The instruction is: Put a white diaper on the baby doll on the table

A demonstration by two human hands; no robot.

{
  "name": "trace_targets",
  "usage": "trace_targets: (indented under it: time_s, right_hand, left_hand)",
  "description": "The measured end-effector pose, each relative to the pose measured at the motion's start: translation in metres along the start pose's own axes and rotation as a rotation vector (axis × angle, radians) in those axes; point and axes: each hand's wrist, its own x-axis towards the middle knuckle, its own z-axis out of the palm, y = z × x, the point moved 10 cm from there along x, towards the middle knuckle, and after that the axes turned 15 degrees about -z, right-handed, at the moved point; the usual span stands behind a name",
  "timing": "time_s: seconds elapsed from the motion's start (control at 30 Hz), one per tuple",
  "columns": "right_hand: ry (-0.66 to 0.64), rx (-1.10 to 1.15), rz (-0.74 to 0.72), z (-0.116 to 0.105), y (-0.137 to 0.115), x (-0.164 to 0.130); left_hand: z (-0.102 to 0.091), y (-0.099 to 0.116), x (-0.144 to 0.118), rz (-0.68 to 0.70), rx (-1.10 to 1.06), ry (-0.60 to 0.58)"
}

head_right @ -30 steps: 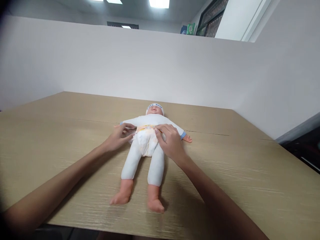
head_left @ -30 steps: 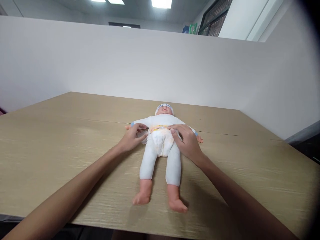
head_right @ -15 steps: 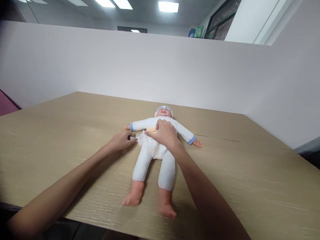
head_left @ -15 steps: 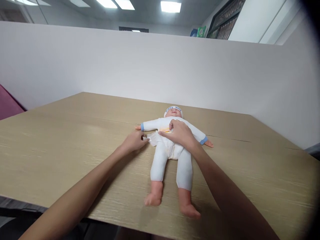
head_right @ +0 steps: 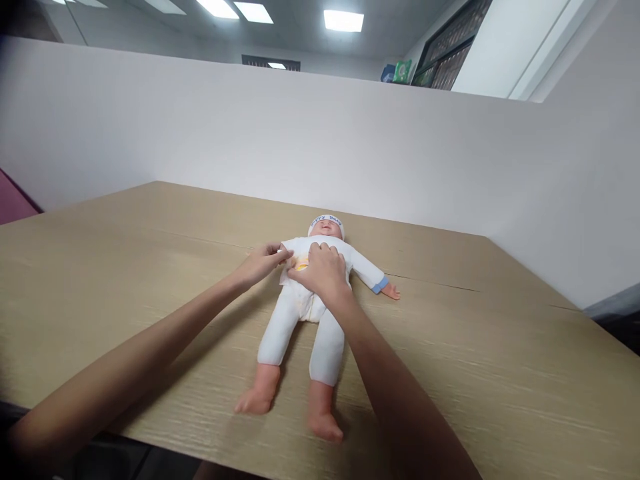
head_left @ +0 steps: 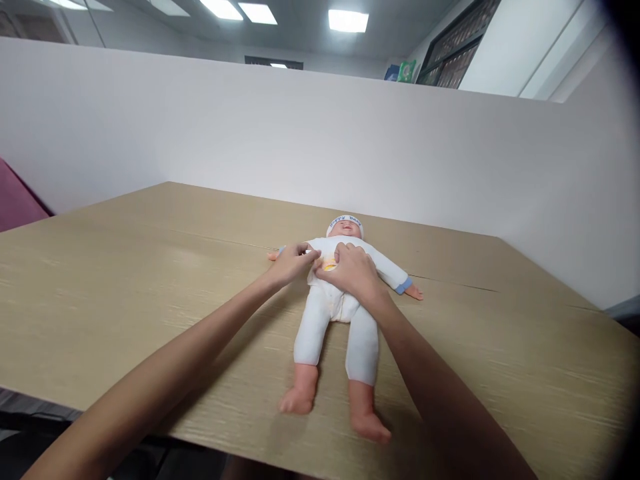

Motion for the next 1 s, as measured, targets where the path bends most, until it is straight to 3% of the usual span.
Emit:
trace_targets:
  time_s: [0.13,0.3,0.57,0.7,0.87,1.0]
  right_hand:
    - [-0.049,0.067,-0.050,-0.001,0.001,-0.001]
    - [-0.097,0.246,-0.160,-0.004,0.003,-0.003]
    - [-0.066,0.325,-0.068,0.000,0.015,0.001]
    - [-0.040,0.361,-0.026,-0.003,0.021,-0.001]
    - [0.048,0.456,-0.018,-0.008,0.033,-0.002]
    - [0.234,0.386,-0.098,-0.034,0.018,-0.015]
  left_hand:
    - [0.024,0.009,0.003,0.019,0.076,-0.068]
    - [0.037,0.010,0.005,0.038,0.049,-0.138]
    - [0.031,0.003,-0.005,0.124,-0.202,-0.180]
    - [0.033,-0.007,-0.014,0.152,-0.222,-0.238]
    - [0.029,-0.012,-0.014,0.156,-0.197,-0.162]
    - [0.015,0.003,-0.035,0.188,-0.075,0.019]
